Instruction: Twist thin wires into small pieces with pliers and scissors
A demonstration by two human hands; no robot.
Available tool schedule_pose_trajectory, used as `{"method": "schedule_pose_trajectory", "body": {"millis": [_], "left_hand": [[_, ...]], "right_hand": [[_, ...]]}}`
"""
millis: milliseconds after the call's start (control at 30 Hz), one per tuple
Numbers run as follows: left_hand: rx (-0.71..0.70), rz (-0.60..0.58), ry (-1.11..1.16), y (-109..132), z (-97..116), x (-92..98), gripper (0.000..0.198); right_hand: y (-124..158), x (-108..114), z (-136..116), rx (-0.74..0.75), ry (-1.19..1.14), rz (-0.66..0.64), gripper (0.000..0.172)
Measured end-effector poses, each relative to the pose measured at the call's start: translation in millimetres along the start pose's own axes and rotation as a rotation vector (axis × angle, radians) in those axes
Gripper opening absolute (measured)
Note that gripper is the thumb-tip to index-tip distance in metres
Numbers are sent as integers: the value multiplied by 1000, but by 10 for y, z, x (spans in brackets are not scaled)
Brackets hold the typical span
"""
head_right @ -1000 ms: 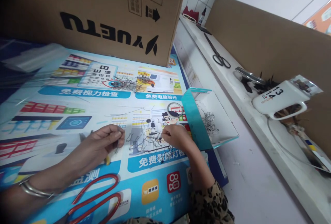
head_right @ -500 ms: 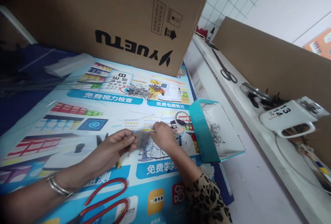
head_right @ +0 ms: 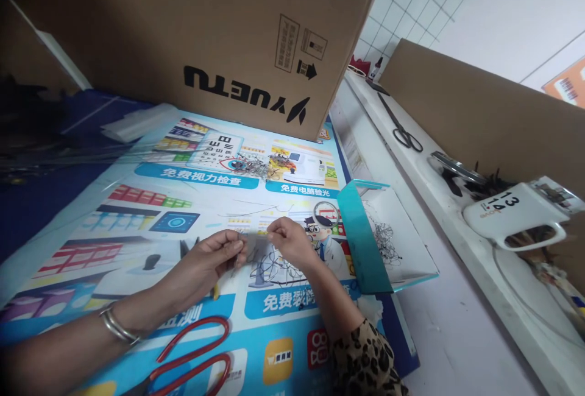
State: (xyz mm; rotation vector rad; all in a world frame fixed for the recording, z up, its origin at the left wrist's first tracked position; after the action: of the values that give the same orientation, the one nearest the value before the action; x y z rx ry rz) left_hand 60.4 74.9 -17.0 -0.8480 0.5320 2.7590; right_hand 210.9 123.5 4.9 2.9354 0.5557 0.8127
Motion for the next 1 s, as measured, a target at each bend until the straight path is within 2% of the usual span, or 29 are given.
{"method": "schedule_pose_trajectory", "body": {"millis": [133, 300, 433, 833, 1000], "left_hand": [[-25, 32, 6, -15, -13, 11, 12], [-44, 23, 33, -17, -31, 7, 9], [-44, -4, 0, -5, -28, -18, 10], [-68, -2, -29, -12, -50, 14, 11], [-87, -21, 27, 10, -12, -29, 11]], "right_hand": [[78, -155, -91, 4, -380, -52, 19], [160, -286, -249, 19, -534, -47, 20], [184, -269, -288, 21, -556, 8, 18], [189, -317, -249, 58, -522, 12, 14], [233, -325, -307, 163, -410, 94, 19]]}}
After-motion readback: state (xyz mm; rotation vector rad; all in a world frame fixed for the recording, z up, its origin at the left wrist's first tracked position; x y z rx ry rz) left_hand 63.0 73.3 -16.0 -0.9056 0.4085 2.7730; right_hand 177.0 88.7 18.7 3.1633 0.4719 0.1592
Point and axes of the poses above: each hand's wrist, its own y-axis away from the middle knuckle, its own x-axis out of the back of the hand, z = x × y, the point moved 6 cm from there along -y, towards the middle knuckle
